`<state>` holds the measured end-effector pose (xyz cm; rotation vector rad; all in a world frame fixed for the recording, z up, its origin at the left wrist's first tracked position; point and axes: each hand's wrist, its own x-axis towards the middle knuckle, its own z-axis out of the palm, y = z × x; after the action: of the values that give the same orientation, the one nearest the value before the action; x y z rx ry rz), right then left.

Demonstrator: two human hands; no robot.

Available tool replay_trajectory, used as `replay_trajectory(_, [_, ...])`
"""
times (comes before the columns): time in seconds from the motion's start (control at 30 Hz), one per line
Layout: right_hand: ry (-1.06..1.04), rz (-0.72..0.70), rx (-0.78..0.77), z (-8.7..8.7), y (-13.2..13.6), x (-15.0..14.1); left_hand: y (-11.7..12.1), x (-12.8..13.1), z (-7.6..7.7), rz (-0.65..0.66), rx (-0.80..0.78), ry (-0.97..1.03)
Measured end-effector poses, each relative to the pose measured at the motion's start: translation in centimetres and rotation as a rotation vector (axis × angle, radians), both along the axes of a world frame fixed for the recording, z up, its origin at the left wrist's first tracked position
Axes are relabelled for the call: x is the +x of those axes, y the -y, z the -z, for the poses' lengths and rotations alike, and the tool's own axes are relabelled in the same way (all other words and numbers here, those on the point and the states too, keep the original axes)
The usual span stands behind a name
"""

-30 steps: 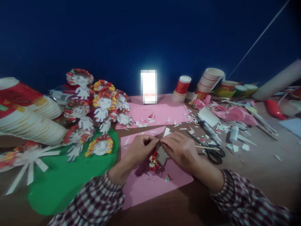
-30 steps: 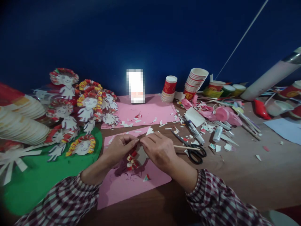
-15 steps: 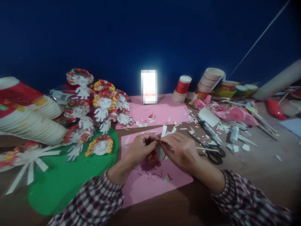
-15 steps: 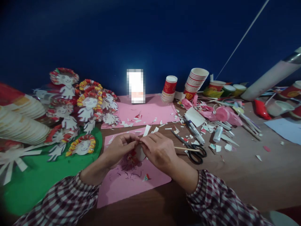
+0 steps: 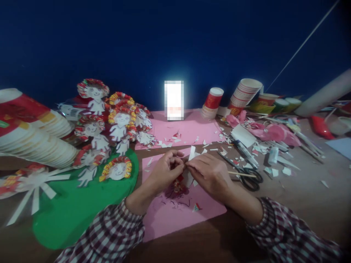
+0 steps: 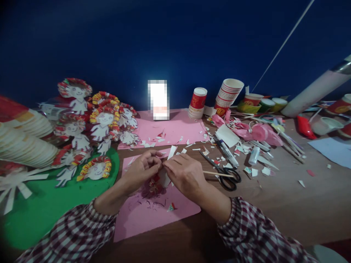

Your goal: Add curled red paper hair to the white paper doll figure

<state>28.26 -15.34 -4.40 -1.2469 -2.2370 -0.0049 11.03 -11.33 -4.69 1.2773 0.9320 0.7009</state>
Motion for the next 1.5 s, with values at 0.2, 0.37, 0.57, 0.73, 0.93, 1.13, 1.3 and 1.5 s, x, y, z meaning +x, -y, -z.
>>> replay_trajectory(0.2, [-0.032,0.019,-0.01,-0.03,-0.17,0.09,-0.07,-0.13,-0.13,-0.004,0.027,-0.04])
replay_trajectory(0.37, [-0.057,0.026,0.009,-0.08,-0.1,0.12,-0.19,-0.2,0.01,0.017,0.225,-0.189])
replay_trajectory(0.57, [-0.013,0.013,0.006,-0.13,-0.02,0.15,-0.25,-0.24,0.07,0.003,0.269,-0.249])
replay_trajectory(0.73, [0.011,-0.006,0.033,0.12,0.01,0.14,-0.2,-0.27,0.04,0.017,0.161,-0.193])
replay_trajectory(0.93, [0.0,0.031,0.018,0.36,0.12,0.09,-0.24,-0.38,-0.02,0.017,0.11,-0.167])
replay_trajectory(1.13, [0.018,0.041,0.004,0.15,0.26,-0.03,-0.28,-0.37,-0.29,0.022,0.121,-0.117])
replay_trajectory(1.3, [0.01,0.034,0.029,0.02,0.34,-0.12,-0.25,-0.43,-0.35,-0.001,0.093,-0.086])
replay_trajectory(1.5, [0.033,0.034,0.038,-0.02,0.38,-0.15,-0.14,-0.44,-0.35,0.002,0.045,-0.06])
